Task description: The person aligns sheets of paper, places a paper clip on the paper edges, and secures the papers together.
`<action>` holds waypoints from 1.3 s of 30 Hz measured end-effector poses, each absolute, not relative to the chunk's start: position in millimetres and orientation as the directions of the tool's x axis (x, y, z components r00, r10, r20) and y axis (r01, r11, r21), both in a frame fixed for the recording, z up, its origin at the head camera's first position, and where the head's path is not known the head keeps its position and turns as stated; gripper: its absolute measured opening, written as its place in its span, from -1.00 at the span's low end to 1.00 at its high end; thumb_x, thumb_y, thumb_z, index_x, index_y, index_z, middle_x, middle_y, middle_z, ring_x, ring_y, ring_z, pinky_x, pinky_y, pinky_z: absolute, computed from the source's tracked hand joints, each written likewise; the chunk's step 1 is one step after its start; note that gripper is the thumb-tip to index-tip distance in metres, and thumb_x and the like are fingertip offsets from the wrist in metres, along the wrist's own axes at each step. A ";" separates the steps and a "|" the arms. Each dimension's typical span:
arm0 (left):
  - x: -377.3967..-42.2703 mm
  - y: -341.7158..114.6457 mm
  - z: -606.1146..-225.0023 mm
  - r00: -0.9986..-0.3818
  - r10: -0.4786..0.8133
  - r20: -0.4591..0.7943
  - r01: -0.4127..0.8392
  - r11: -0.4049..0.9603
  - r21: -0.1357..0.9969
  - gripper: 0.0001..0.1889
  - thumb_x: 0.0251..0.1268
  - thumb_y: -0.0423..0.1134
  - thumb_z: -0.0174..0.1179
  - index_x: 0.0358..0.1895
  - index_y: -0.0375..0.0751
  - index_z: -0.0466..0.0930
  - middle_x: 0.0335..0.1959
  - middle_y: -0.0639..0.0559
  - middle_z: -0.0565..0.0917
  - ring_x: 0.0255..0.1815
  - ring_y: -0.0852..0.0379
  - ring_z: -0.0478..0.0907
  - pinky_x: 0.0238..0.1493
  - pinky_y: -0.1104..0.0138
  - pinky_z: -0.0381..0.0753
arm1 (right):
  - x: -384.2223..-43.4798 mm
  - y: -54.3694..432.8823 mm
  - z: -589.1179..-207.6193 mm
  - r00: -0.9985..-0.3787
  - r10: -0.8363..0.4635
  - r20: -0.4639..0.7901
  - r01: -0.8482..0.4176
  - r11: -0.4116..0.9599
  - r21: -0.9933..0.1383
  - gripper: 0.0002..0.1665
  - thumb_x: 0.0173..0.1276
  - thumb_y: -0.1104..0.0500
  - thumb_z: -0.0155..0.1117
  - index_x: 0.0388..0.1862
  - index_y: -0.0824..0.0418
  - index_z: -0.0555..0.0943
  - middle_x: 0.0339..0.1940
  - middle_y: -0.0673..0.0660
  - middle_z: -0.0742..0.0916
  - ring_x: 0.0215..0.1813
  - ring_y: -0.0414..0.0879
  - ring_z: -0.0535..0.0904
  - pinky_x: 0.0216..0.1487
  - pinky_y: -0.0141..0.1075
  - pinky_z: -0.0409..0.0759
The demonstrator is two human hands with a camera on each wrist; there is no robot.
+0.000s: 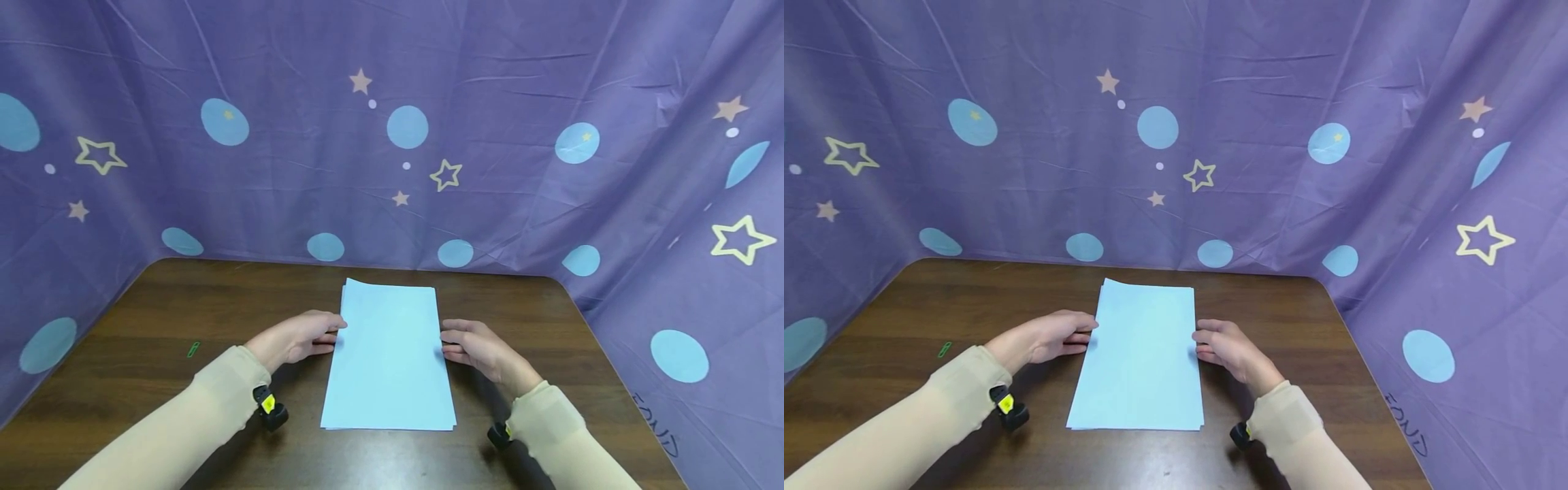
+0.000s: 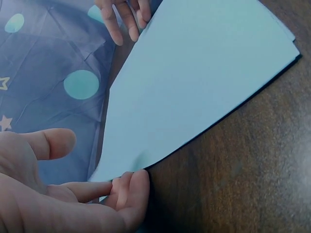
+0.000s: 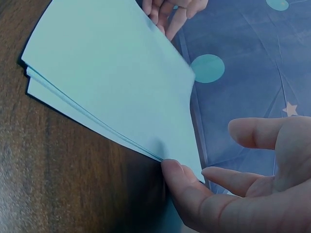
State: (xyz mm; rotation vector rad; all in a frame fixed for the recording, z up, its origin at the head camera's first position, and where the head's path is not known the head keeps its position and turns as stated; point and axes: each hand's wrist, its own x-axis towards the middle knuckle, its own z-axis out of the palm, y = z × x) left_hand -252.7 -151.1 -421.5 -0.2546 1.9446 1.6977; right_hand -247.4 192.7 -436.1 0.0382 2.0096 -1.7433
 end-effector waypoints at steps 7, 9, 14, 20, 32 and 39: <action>-253.8 -149.4 -423.4 -0.838 0.192 -0.510 -0.480 0.185 0.858 -0.38 0.57 -0.26 0.13 0.52 -0.53 0.20 0.48 -0.40 0.21 0.41 -0.24 0.32 0.49 -0.02 0.45 | -247.2 192.6 -435.8 -0.886 -0.282 -0.368 0.327 0.183 -0.927 -0.28 0.62 0.24 0.16 0.62 0.50 0.23 0.30 0.35 0.58 -0.06 -0.14 0.66 0.29 -0.16 0.66; -254.2 -149.3 -423.8 -0.838 0.189 -0.512 -0.484 0.176 0.857 -0.37 0.57 -0.27 0.12 0.53 -0.53 0.19 0.48 -0.39 0.22 0.41 -0.23 0.32 0.49 -0.02 0.45 | -247.1 192.8 -435.6 -0.886 -0.283 -0.368 0.328 0.181 -0.927 -0.28 0.62 0.24 0.16 0.62 0.50 0.23 0.29 0.35 0.59 -0.07 -0.14 0.67 0.30 -0.16 0.66; -254.4 -150.1 -423.2 -0.840 0.198 -0.506 -0.479 0.170 0.861 -0.37 0.59 -0.27 0.10 0.56 -0.51 0.17 0.50 -0.37 0.22 0.41 -0.22 0.31 0.51 -0.01 0.43 | -246.1 192.3 -434.6 -0.886 -0.283 -0.367 0.328 0.177 -0.928 -0.27 0.62 0.24 0.16 0.62 0.50 0.22 0.31 0.36 0.58 -0.07 -0.14 0.67 0.28 -0.18 0.67; -252.9 -151.2 -421.8 -0.852 0.234 -0.468 -0.417 0.238 0.877 -0.34 0.63 -0.28 0.05 0.64 -0.48 0.10 0.59 -0.42 0.22 0.54 -0.30 0.25 0.56 -0.04 0.35 | -243.8 192.1 -433.9 -0.885 -0.280 -0.372 0.331 0.184 -0.926 -0.26 0.62 0.23 0.18 0.63 0.49 0.21 0.40 0.40 0.53 -0.02 -0.12 0.66 0.31 -0.15 0.66; -243.8 -150.4 -421.0 -0.886 0.246 -0.392 -0.297 0.348 0.889 -0.29 0.62 -0.29 0.04 0.67 -0.48 0.02 0.64 -0.48 0.15 0.59 -0.34 0.27 0.56 -0.06 0.36 | -240.9 190.5 -433.4 -0.891 -0.278 -0.360 0.316 0.193 -0.929 -0.26 0.63 0.24 0.15 0.64 0.50 0.19 0.49 0.43 0.48 0.08 -0.06 0.65 0.35 -0.13 0.63; -239.4 -147.6 -427.6 -0.928 0.191 -0.320 -0.231 0.381 0.895 -0.34 0.60 -0.33 0.05 0.65 -0.44 0.12 0.54 -0.48 0.33 0.49 -0.28 0.44 0.48 -0.06 0.48 | -239.7 190.4 -434.6 -0.894 -0.279 -0.352 0.307 0.193 -0.932 -0.25 0.63 0.23 0.15 0.64 0.51 0.18 0.53 0.46 0.45 0.15 -0.01 0.64 0.39 -0.09 0.60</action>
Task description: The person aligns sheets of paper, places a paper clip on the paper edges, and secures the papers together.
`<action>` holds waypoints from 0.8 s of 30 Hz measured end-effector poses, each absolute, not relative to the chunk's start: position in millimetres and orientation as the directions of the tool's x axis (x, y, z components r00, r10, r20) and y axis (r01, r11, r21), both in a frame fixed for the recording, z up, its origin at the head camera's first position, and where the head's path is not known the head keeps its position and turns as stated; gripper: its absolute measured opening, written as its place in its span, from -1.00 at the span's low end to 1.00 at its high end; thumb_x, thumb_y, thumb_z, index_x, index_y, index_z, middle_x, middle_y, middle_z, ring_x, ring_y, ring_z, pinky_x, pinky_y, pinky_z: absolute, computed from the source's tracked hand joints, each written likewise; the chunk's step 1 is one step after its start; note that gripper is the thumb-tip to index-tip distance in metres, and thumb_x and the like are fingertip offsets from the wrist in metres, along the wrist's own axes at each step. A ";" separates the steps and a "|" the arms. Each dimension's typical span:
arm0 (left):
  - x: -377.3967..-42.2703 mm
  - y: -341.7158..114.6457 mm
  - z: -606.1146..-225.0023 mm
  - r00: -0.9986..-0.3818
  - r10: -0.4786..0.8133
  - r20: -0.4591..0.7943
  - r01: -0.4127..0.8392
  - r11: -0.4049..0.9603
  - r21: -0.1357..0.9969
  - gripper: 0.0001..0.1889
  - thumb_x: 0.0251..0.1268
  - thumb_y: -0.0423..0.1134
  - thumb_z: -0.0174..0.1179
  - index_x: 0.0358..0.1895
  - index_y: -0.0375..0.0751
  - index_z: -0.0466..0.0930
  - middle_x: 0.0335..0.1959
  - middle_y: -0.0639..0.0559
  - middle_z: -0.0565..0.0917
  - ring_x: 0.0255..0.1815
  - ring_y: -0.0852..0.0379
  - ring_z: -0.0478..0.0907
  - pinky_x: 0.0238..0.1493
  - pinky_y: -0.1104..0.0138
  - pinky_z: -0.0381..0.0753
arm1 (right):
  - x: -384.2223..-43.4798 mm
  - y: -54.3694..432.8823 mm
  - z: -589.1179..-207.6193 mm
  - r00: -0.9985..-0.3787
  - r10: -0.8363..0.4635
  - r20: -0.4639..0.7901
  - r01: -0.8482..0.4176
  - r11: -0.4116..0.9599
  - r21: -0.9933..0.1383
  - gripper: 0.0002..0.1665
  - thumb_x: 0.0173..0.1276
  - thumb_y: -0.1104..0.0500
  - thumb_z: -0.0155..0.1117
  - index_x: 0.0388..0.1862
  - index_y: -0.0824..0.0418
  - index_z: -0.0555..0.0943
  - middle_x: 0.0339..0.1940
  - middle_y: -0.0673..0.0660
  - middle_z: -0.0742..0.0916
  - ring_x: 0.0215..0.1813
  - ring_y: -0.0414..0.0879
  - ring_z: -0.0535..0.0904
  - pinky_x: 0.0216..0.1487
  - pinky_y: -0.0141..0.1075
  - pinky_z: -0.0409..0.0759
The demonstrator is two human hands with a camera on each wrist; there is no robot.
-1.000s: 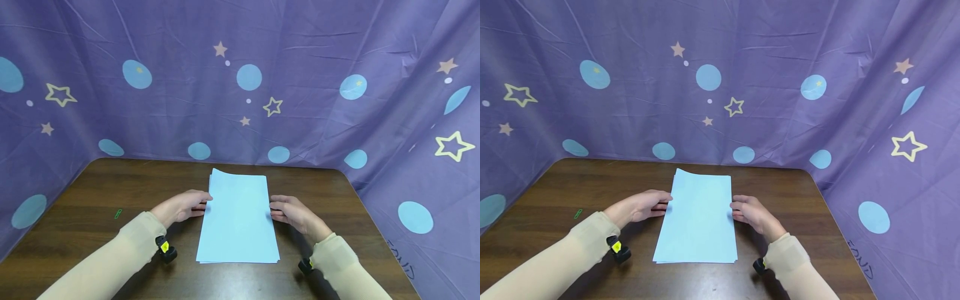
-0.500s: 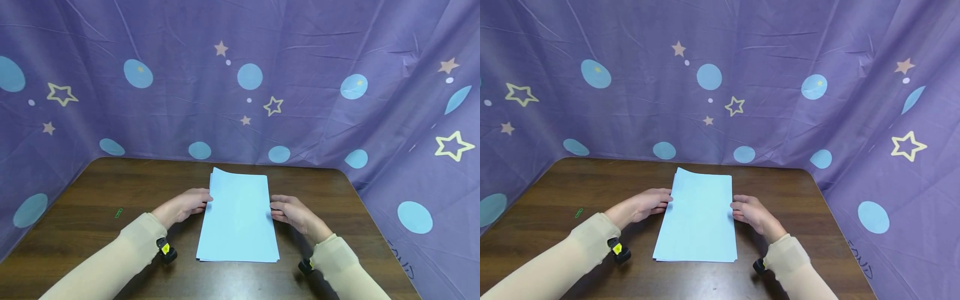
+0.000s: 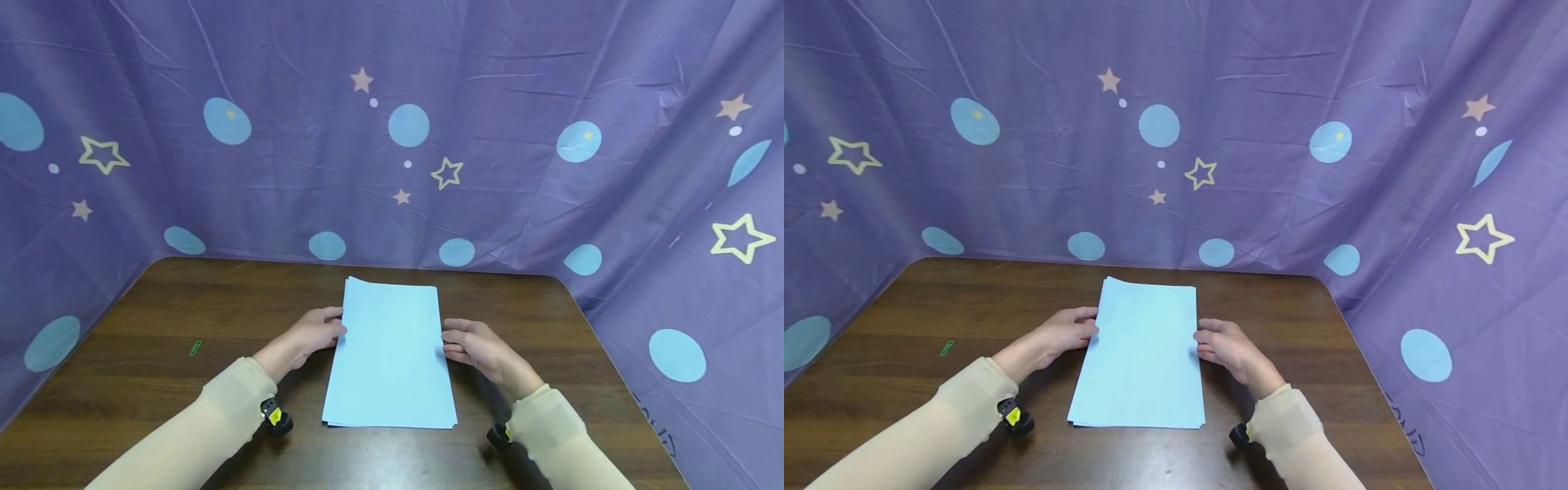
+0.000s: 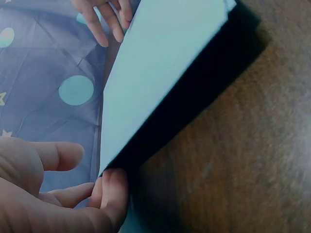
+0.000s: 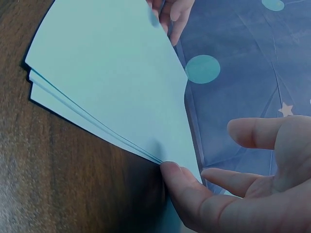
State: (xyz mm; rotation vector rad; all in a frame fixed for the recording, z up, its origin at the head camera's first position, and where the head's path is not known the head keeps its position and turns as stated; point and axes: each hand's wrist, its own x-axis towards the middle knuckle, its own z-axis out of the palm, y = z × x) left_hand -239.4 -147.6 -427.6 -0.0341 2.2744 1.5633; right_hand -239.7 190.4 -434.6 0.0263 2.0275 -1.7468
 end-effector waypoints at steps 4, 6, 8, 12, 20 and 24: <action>-236.5 -145.9 -431.1 -0.941 0.160 -0.299 -0.226 0.362 0.904 -0.36 0.60 -0.35 0.06 0.65 -0.39 0.16 0.46 -0.44 0.44 0.44 -0.26 0.48 0.46 -0.06 0.50 | -238.6 189.8 -435.1 -0.899 -0.265 -0.348 0.302 0.200 -0.932 -0.25 0.63 0.23 0.16 0.64 0.49 0.19 0.54 0.45 0.45 0.24 0.04 0.62 0.43 -0.05 0.57; -236.3 -145.2 -432.7 -0.945 0.151 -0.289 -0.221 0.354 0.909 -0.36 0.59 -0.36 0.06 0.65 -0.38 0.17 0.42 -0.43 0.47 0.41 -0.25 0.50 0.44 -0.06 0.53 | -238.0 189.6 -435.1 -0.902 -0.258 -0.345 0.298 0.205 -0.932 -0.26 0.63 0.23 0.16 0.64 0.49 0.20 0.55 0.46 0.44 0.30 0.07 0.61 0.45 -0.03 0.55; -236.4 -144.6 -434.6 -0.950 0.138 -0.280 -0.218 0.347 0.912 -0.36 0.57 -0.38 0.06 0.64 -0.36 0.19 0.38 -0.42 0.51 0.37 -0.23 0.54 0.41 -0.05 0.55 | -237.4 189.0 -434.7 -0.906 -0.252 -0.341 0.293 0.208 -0.933 -0.27 0.63 0.23 0.15 0.64 0.49 0.20 0.56 0.46 0.43 0.34 0.12 0.59 0.46 -0.01 0.53; -237.3 -144.3 -439.4 -0.958 0.113 -0.265 -0.213 0.340 0.916 -0.37 0.55 -0.42 0.08 0.63 -0.33 0.22 0.28 -0.37 0.57 0.27 -0.17 0.59 0.37 -0.03 0.60 | -237.2 187.9 -434.3 -0.910 -0.245 -0.335 0.285 0.217 -0.934 -0.27 0.64 0.22 0.15 0.64 0.48 0.21 0.57 0.47 0.41 0.39 0.18 0.57 0.47 0.01 0.52; -237.9 -143.2 -442.6 -0.965 0.074 -0.250 -0.211 0.339 0.917 -0.36 0.51 -0.45 0.13 0.61 -0.29 0.27 0.20 -0.33 0.61 0.14 -0.11 0.65 0.28 0.00 0.67 | -236.7 187.1 -433.4 -0.912 -0.243 -0.329 0.274 0.234 -0.933 -0.27 0.64 0.20 0.15 0.64 0.47 0.22 0.58 0.46 0.41 0.36 0.18 0.57 0.47 0.00 0.52; -237.6 -142.8 -443.1 -0.966 0.063 -0.250 -0.215 0.335 0.917 -0.38 0.52 -0.44 0.13 0.60 -0.27 0.30 0.18 -0.32 0.62 0.11 -0.10 0.65 0.25 0.02 0.69 | -236.6 188.0 -433.4 -0.912 -0.246 -0.329 0.272 0.237 -0.933 -0.28 0.64 0.20 0.15 0.64 0.47 0.22 0.58 0.46 0.41 0.38 0.19 0.56 0.47 0.01 0.52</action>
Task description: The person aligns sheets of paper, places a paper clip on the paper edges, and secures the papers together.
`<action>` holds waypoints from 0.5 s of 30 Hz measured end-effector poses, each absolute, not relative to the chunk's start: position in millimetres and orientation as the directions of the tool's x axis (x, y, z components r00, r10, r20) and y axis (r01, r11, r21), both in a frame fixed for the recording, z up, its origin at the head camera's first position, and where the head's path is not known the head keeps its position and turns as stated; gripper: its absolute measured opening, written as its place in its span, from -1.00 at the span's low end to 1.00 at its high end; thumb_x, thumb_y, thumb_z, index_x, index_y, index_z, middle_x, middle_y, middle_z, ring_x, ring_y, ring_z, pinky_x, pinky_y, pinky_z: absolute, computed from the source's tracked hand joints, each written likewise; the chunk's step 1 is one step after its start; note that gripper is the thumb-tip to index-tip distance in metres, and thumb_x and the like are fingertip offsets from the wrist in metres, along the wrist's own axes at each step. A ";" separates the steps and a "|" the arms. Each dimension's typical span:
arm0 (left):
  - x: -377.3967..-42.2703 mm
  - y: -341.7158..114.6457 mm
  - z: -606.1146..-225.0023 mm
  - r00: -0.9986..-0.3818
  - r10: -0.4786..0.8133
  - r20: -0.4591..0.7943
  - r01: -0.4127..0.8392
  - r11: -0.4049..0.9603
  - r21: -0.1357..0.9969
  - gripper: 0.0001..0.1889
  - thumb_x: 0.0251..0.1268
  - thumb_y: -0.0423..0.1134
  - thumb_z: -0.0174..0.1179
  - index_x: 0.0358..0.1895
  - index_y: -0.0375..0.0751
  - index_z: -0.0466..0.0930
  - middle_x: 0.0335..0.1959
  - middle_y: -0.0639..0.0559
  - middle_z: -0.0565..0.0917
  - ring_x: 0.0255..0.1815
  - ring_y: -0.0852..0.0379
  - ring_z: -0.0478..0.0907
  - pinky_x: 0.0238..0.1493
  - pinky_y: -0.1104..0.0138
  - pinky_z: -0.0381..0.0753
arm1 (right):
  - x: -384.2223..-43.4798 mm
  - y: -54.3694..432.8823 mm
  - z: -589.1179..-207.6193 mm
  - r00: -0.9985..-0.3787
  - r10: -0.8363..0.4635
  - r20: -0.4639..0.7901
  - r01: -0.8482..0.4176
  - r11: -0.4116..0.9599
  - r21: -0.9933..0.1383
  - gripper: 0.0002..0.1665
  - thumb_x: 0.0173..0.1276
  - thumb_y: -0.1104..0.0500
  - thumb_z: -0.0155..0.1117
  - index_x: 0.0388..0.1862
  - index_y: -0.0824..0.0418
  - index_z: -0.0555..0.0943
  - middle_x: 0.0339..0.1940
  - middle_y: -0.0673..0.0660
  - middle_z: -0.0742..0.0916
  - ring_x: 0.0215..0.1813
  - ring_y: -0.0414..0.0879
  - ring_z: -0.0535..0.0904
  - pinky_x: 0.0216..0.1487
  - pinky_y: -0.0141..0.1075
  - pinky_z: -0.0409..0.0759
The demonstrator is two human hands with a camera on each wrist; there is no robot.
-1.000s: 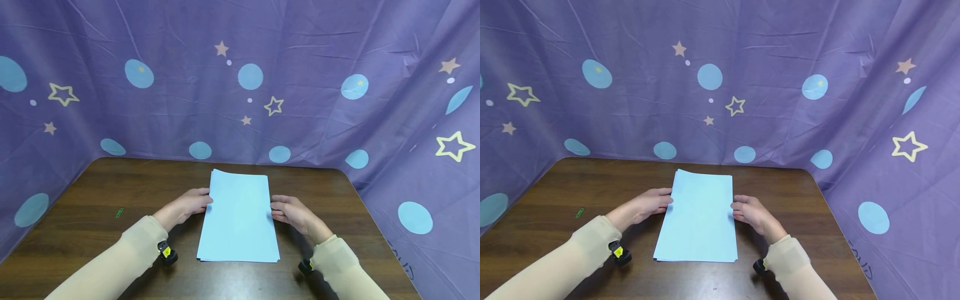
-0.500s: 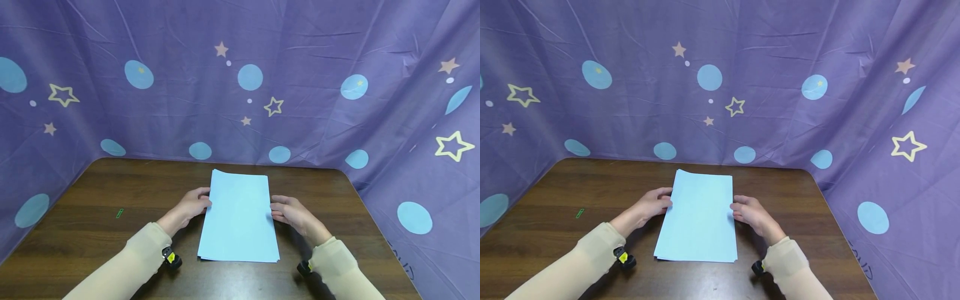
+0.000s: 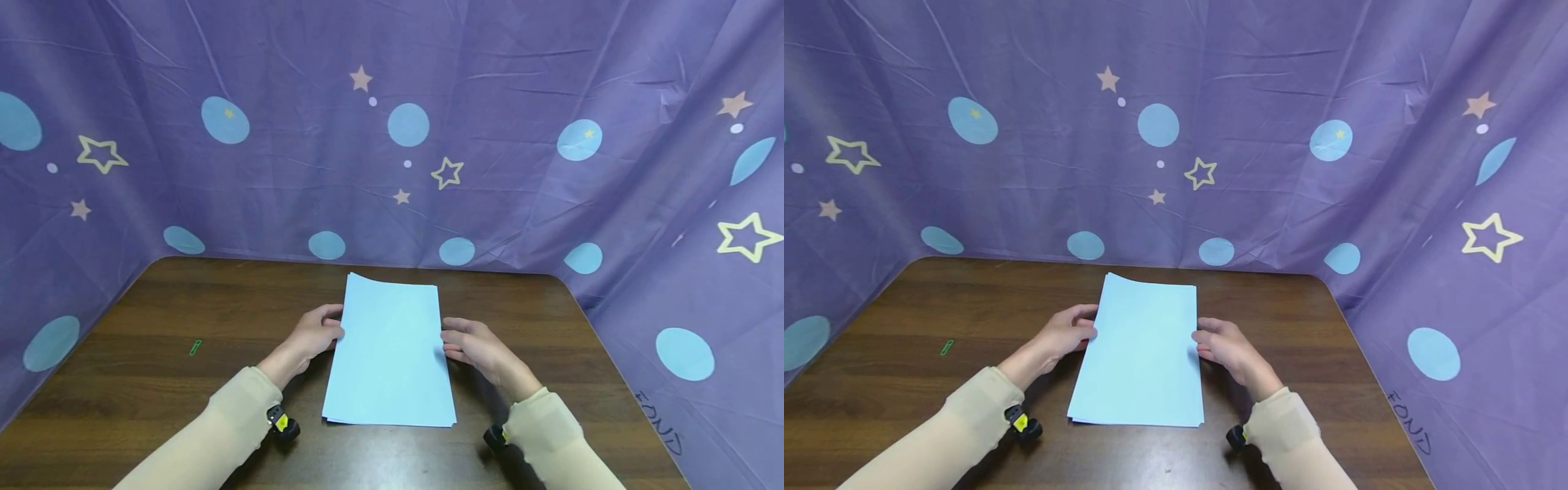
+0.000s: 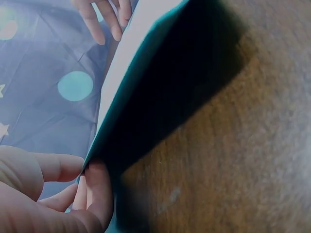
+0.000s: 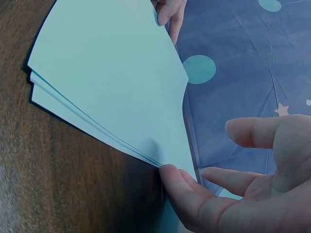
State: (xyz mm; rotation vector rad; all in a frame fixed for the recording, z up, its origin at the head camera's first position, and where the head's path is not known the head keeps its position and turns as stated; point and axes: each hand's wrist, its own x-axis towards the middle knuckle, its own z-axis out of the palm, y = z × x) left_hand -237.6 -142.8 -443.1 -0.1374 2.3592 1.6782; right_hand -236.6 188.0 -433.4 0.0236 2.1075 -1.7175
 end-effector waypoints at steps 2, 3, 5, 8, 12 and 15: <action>-237.4 -143.2 -443.6 -0.967 0.058 -0.246 -0.214 0.335 0.918 -0.39 0.52 -0.44 0.12 0.60 -0.26 0.31 0.17 -0.30 0.62 0.10 -0.09 0.65 0.24 0.03 0.69 | -236.7 187.7 -433.3 -0.912 -0.245 -0.328 0.273 0.233 -0.933 -0.28 0.64 0.20 0.15 0.64 0.47 0.22 0.58 0.46 0.41 0.38 0.20 0.56 0.47 0.01 0.52; -237.3 -143.4 -444.1 -0.968 0.056 -0.244 -0.212 0.337 0.917 -0.39 0.52 -0.44 0.12 0.60 -0.25 0.32 0.17 -0.30 0.63 0.09 -0.08 0.65 0.24 0.02 0.69 | -236.7 187.5 -433.3 -0.913 -0.244 -0.328 0.274 0.230 -0.934 -0.28 0.64 0.20 0.15 0.64 0.47 0.22 0.58 0.46 0.41 0.38 0.20 0.56 0.47 0.01 0.52; -237.0 -143.6 -444.8 -0.970 0.054 -0.237 -0.205 0.341 0.917 -0.40 0.53 -0.43 0.11 0.59 -0.24 0.33 0.16 -0.29 0.64 0.08 -0.08 0.65 0.23 0.03 0.70 | -236.7 187.0 -433.5 -0.914 -0.243 -0.326 0.274 0.224 -0.935 -0.27 0.64 0.21 0.15 0.63 0.47 0.22 0.58 0.46 0.41 0.39 0.21 0.55 0.47 0.01 0.52; -236.7 -143.6 -446.1 -0.973 0.054 -0.225 -0.194 0.344 0.919 -0.40 0.52 -0.44 0.11 0.59 -0.25 0.33 0.16 -0.29 0.65 0.08 -0.07 0.66 0.21 0.03 0.71 | -236.5 186.5 -434.0 -0.915 -0.241 -0.325 0.274 0.222 -0.936 -0.27 0.63 0.21 0.16 0.63 0.47 0.22 0.58 0.46 0.41 0.40 0.22 0.54 0.48 0.01 0.52; -236.3 -143.7 -447.7 -0.976 0.053 -0.212 -0.182 0.344 0.921 -0.40 0.52 -0.45 0.11 0.59 -0.23 0.34 0.15 -0.29 0.66 0.06 -0.06 0.67 0.16 0.06 0.73 | -235.9 186.5 -435.6 -0.917 -0.237 -0.321 0.266 0.235 -0.935 -0.27 0.63 0.20 0.16 0.63 0.47 0.23 0.58 0.46 0.42 0.41 0.21 0.55 0.46 0.00 0.53; -235.9 -144.1 -448.5 -0.978 0.043 -0.203 -0.176 0.343 0.923 -0.39 0.51 -0.46 0.12 0.59 -0.20 0.36 0.11 -0.27 0.65 0.02 -0.06 0.67 0.11 0.09 0.75 | -236.1 186.3 -437.1 -0.922 -0.233 -0.309 0.253 0.241 -0.937 -0.28 0.63 0.21 0.16 0.62 0.48 0.24 0.57 0.47 0.43 0.40 0.20 0.57 0.45 -0.01 0.54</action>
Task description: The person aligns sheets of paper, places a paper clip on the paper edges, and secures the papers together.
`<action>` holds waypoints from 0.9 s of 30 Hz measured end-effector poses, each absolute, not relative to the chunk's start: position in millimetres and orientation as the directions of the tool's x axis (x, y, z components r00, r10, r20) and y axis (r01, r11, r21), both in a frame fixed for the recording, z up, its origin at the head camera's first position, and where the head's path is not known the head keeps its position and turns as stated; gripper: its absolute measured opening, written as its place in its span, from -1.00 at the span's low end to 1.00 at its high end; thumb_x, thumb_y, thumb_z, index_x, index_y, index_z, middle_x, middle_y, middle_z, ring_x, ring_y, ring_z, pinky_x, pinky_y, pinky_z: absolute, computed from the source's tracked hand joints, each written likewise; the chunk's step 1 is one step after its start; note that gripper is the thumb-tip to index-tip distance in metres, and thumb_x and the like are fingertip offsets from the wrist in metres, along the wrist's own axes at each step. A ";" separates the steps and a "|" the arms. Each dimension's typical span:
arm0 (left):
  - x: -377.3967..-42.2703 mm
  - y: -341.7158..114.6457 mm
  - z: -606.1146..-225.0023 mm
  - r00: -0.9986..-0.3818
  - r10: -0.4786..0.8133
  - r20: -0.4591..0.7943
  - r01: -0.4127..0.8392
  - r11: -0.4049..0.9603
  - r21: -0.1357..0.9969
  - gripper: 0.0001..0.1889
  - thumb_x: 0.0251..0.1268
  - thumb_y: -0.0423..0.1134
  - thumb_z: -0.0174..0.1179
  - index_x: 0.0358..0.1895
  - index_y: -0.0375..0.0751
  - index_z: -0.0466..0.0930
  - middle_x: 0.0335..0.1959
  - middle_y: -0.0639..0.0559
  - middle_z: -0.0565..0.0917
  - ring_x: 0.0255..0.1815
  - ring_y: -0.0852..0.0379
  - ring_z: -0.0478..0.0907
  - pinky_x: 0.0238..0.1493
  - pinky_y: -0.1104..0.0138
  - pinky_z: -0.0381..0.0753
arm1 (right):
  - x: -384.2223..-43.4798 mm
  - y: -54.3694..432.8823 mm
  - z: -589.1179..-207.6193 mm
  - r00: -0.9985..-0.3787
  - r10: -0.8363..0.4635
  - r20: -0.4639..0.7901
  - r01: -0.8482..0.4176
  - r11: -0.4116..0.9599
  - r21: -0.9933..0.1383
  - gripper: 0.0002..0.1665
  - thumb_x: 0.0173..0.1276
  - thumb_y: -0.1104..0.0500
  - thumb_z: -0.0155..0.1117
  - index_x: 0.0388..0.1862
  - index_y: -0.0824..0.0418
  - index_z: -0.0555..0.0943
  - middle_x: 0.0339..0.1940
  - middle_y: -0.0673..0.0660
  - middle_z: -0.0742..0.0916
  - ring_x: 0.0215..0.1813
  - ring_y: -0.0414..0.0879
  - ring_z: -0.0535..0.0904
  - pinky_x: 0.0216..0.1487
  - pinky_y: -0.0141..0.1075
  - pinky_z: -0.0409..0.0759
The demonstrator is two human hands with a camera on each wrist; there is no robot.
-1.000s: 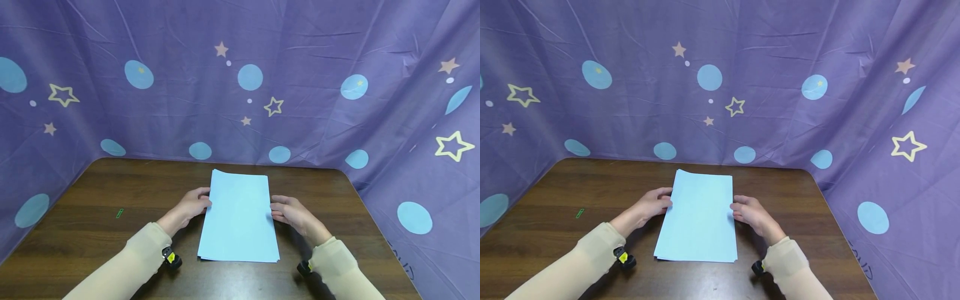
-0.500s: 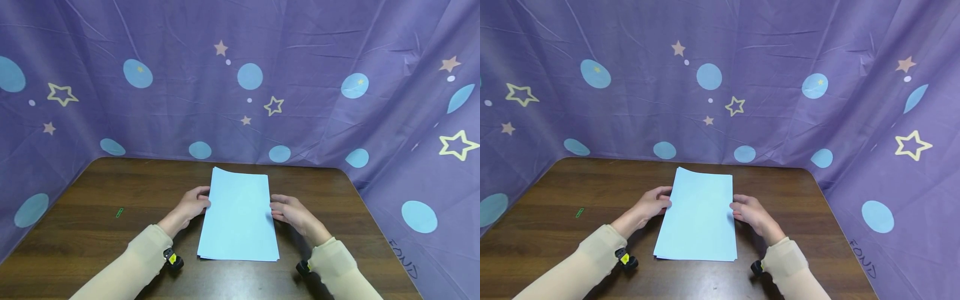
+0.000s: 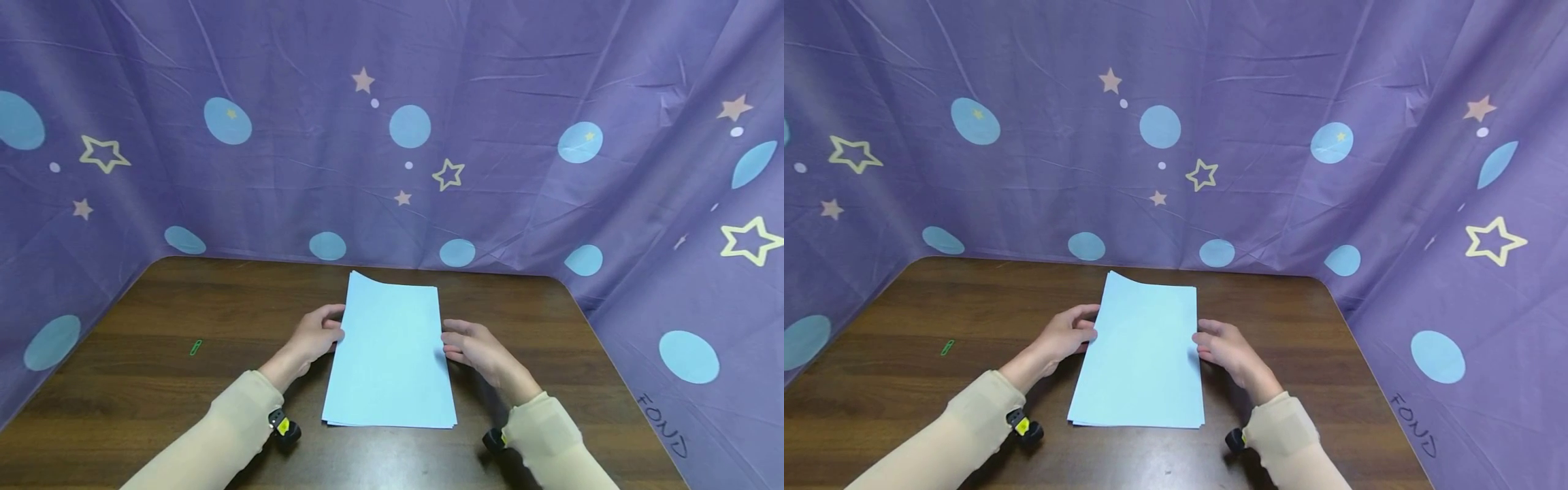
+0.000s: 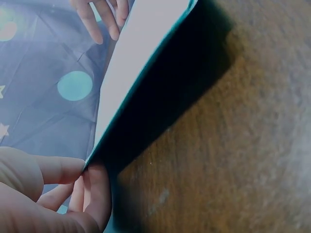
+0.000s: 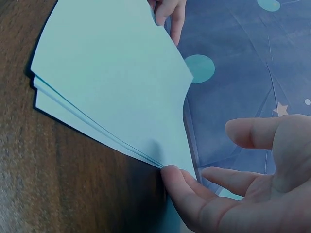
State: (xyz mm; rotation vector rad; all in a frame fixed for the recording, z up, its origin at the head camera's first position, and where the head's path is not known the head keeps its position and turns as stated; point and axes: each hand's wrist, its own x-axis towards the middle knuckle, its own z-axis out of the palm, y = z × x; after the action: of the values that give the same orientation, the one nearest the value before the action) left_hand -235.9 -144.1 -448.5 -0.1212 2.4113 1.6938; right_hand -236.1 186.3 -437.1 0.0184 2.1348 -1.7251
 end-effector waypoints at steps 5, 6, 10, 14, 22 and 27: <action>-234.9 -143.2 -449.0 -0.982 0.016 -0.187 -0.171 0.336 0.926 -0.39 0.50 -0.47 0.15 0.57 -0.14 0.40 0.07 -0.24 0.63 -0.02 -0.05 0.65 0.05 0.13 0.76 | -236.8 187.1 -439.3 -0.928 -0.232 -0.292 0.234 0.248 -0.940 -0.29 0.63 0.22 0.15 0.62 0.49 0.24 0.57 0.48 0.43 0.44 0.19 0.55 0.44 -0.02 0.55; -234.6 -142.9 -449.2 -0.983 0.012 -0.181 -0.166 0.339 0.926 -0.40 0.50 -0.47 0.16 0.57 -0.13 0.41 0.07 -0.24 0.63 -0.03 -0.05 0.65 0.03 0.13 0.76 | -236.6 187.3 -439.2 -0.928 -0.234 -0.291 0.231 0.251 -0.940 -0.29 0.64 0.21 0.15 0.62 0.49 0.24 0.57 0.48 0.42 0.45 0.20 0.55 0.44 -0.02 0.55; -234.2 -141.9 -450.2 -0.989 -0.006 -0.151 -0.142 0.362 0.921 -0.40 0.48 -0.47 0.18 0.55 -0.11 0.44 0.06 -0.23 0.66 -0.06 -0.04 0.66 -0.02 0.16 0.75 | -235.0 187.8 -437.7 -0.928 -0.237 -0.288 0.226 0.257 -0.940 -0.29 0.65 0.19 0.14 0.62 0.48 0.24 0.58 0.48 0.41 0.47 0.25 0.52 0.46 0.01 0.53; -233.8 -141.3 -450.2 -0.992 -0.021 -0.124 -0.122 0.399 0.909 -0.40 0.45 -0.47 0.20 0.53 -0.12 0.47 0.03 -0.21 0.69 -0.09 -0.01 0.67 -0.06 0.17 0.76 | -234.1 187.2 -436.8 -0.928 -0.239 -0.285 0.223 0.257 -0.940 -0.29 0.65 0.19 0.15 0.63 0.48 0.23 0.58 0.48 0.40 0.47 0.28 0.51 0.47 0.02 0.52; -235.1 -139.7 -449.1 -0.993 -0.042 -0.107 -0.114 0.459 0.881 -0.43 0.40 -0.44 0.27 0.47 -0.15 0.54 -0.16 -0.12 0.71 -0.24 0.04 0.66 -0.18 0.24 0.74 | -233.9 186.1 -438.1 -0.933 -0.232 -0.275 0.212 0.264 -0.941 -0.29 0.64 0.21 0.15 0.61 0.49 0.25 0.58 0.49 0.41 0.49 0.25 0.51 0.45 0.01 0.54; -235.0 -139.7 -448.8 -0.993 -0.052 -0.105 -0.117 0.481 0.869 -0.44 0.40 -0.42 0.28 0.46 -0.11 0.56 -0.20 -0.08 0.71 -0.25 0.05 0.63 -0.22 0.28 0.68 | -231.4 185.5 -436.8 -0.932 -0.223 -0.285 0.221 0.272 -0.937 -0.30 0.64 0.20 0.15 0.62 0.48 0.25 0.57 0.49 0.42 0.48 0.27 0.51 0.45 0.00 0.54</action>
State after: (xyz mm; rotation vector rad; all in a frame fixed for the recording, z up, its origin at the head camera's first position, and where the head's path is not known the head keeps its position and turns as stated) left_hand -235.0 -139.7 -448.8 -0.1510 2.6474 1.5617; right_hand -231.4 185.5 -436.8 -0.0018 2.1876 -1.7017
